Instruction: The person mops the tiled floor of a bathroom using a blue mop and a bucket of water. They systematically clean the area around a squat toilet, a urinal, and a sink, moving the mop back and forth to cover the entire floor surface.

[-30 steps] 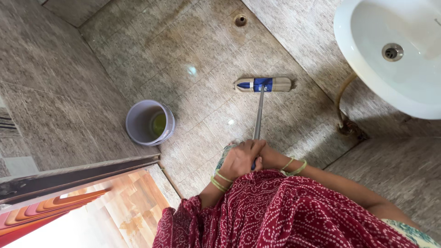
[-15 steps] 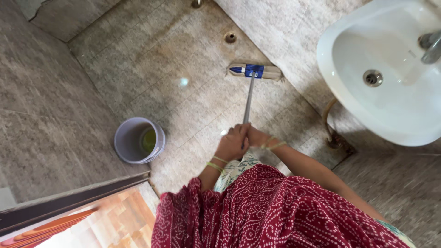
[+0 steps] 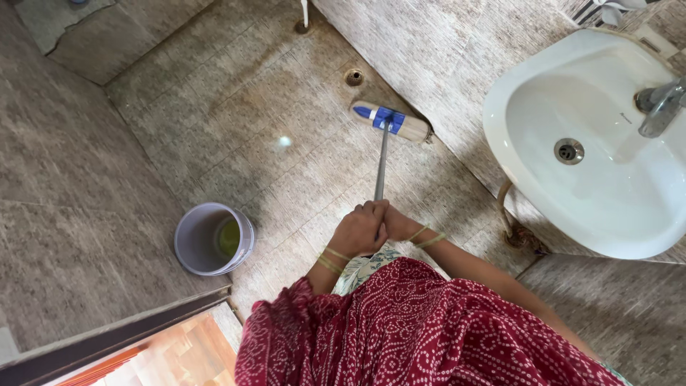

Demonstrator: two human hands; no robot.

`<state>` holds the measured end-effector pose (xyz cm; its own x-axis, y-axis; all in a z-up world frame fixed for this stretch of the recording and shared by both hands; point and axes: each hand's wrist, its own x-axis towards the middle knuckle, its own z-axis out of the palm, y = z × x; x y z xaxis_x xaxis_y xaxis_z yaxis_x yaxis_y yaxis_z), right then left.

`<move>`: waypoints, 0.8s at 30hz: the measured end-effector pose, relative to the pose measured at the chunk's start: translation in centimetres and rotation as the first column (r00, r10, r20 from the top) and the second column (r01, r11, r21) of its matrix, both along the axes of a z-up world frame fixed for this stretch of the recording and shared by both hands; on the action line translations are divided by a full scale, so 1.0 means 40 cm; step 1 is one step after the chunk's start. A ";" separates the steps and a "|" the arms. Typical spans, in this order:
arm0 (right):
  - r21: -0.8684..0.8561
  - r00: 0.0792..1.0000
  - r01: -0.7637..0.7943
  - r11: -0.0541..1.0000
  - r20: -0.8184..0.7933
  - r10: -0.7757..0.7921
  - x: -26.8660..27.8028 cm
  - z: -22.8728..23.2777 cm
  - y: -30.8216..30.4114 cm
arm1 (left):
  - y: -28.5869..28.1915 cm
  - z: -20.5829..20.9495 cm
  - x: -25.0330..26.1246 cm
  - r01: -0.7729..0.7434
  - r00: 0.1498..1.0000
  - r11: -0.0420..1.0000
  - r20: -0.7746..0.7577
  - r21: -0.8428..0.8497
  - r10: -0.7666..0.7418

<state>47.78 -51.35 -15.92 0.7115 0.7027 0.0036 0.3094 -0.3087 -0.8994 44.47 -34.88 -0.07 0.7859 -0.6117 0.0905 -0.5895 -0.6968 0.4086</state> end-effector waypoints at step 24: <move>-0.211 0.987 -0.159 0.965 -0.066 0.148 0.298 -0.074 0.032 | 0.048 -0.135 0.242 -0.120 0.969 0.986 -0.202 0.118 0.142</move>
